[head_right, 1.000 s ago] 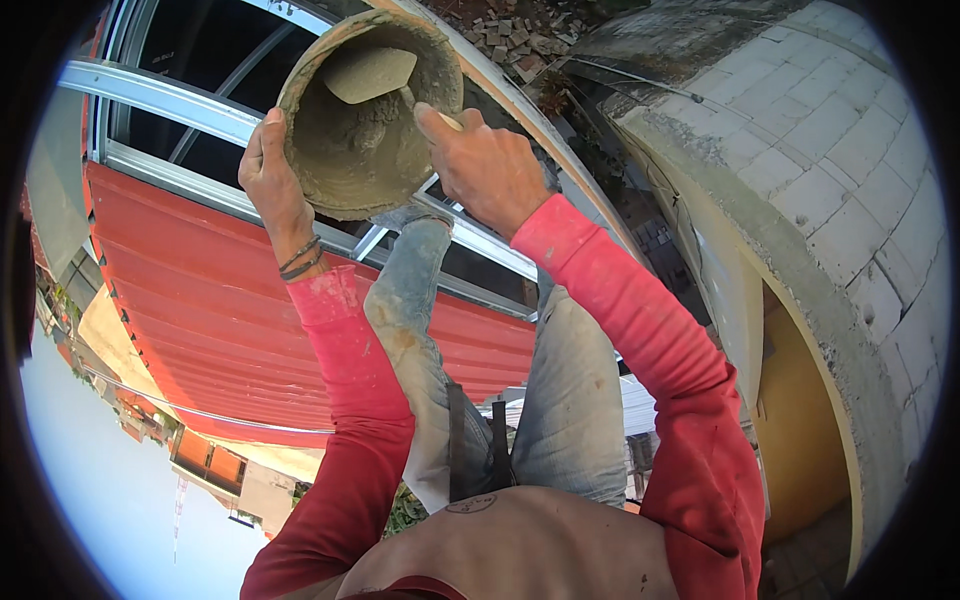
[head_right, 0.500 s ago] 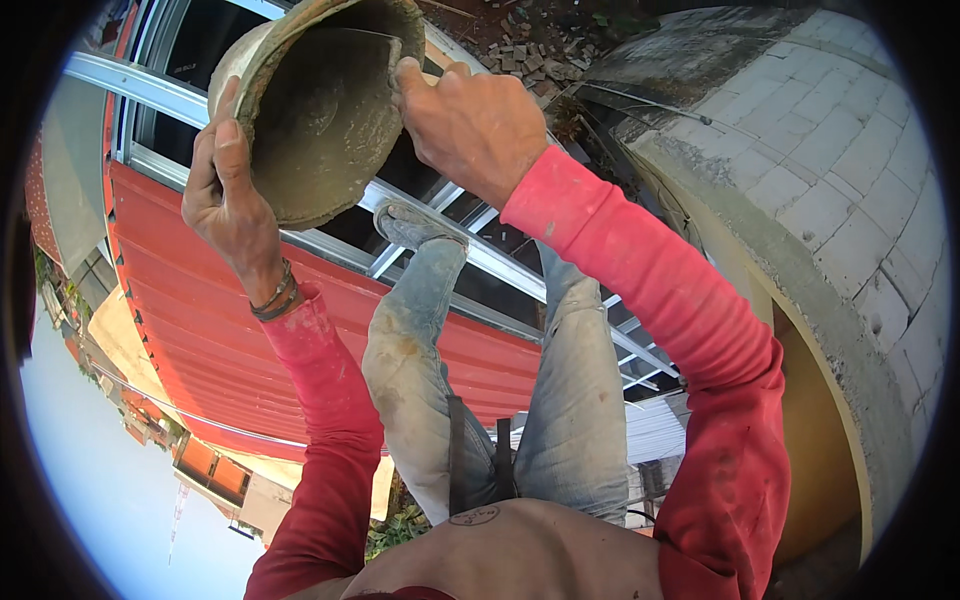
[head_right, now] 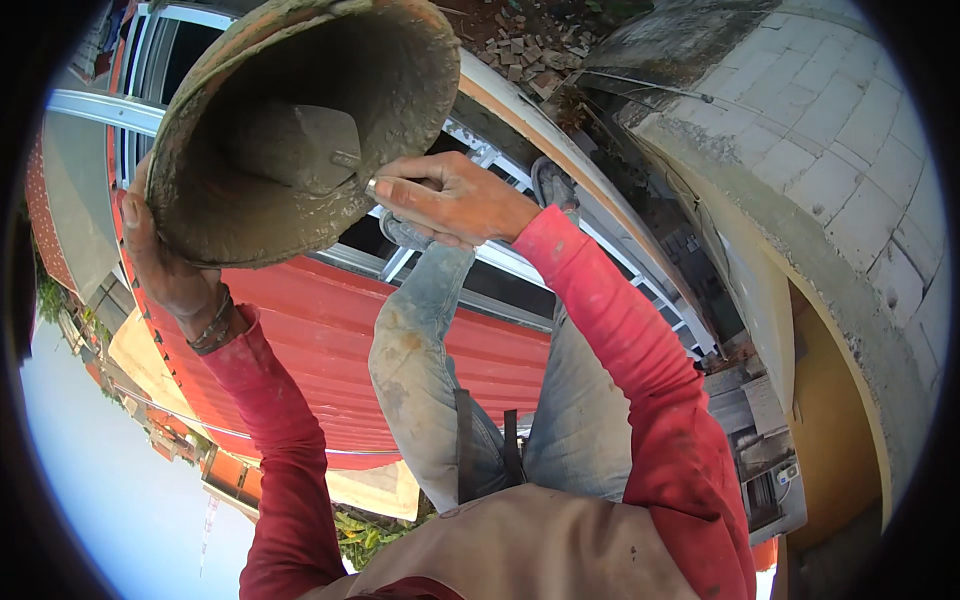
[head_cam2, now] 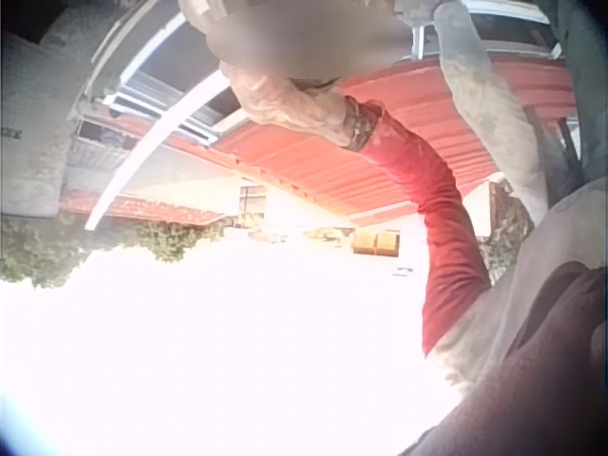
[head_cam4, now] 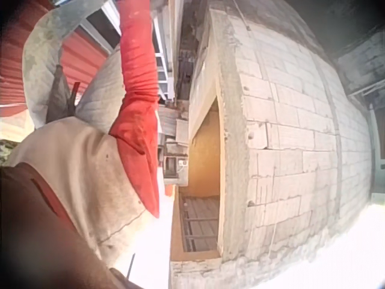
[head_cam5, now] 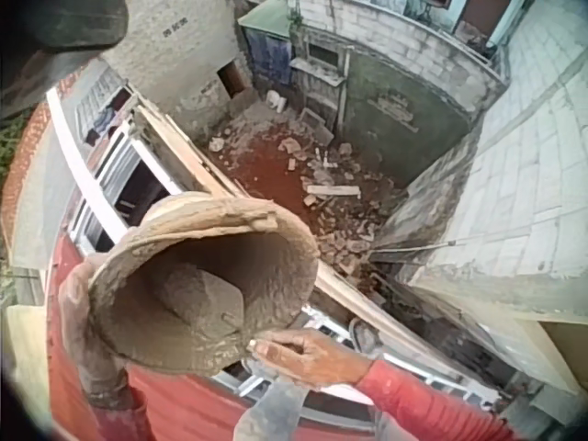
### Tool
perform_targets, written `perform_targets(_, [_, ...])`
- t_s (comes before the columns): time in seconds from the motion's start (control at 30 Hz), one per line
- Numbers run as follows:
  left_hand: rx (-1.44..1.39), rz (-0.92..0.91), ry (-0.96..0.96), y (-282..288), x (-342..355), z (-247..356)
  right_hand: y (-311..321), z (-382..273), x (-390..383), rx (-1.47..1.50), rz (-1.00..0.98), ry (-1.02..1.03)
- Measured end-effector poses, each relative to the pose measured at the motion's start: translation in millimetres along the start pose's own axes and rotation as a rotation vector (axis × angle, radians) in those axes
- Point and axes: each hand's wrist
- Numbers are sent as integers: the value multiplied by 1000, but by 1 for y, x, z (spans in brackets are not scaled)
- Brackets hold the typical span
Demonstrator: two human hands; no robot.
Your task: The person scoops cement from a mortar pan with a trowel and applies it to the top edge of a window frame. They smooth the cement along the frame and then place a white foam insulation strip into the wet cement.
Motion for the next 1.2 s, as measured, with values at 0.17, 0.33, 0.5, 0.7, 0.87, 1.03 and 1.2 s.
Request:
perform_targets(0.17, [-56,462,295,1,-26,-73,-19,82,-17,-12,172,209])
perform_targets(0.33, [43,717,459,19,-53,-126,-5,108,-70,90,211,-118])
perform_targets(0.5, [267,804,426,39,-78,-150,16,162,-91,385,380,-402])
perform_targets(0.7, [308,800,423,55,-72,-156,40,299,10,1834,477,-443])
perform_targets(0.87, [249,800,414,44,-68,-165,11,282,56,1976,538,-171])
perform_targets(1.03, [178,776,385,31,-66,-165,-26,170,-34,1048,636,-565])
perform_targets(1.2, [248,613,311,36,-63,-173,-29,69,-71,32,311,-287])
Point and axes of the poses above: each hand's wrist, its own x-axis towards the middle knuckle, its own y-axis out of the back of the hand, z = x × y, and after that the axes turned 14 degrees about z, right-handed
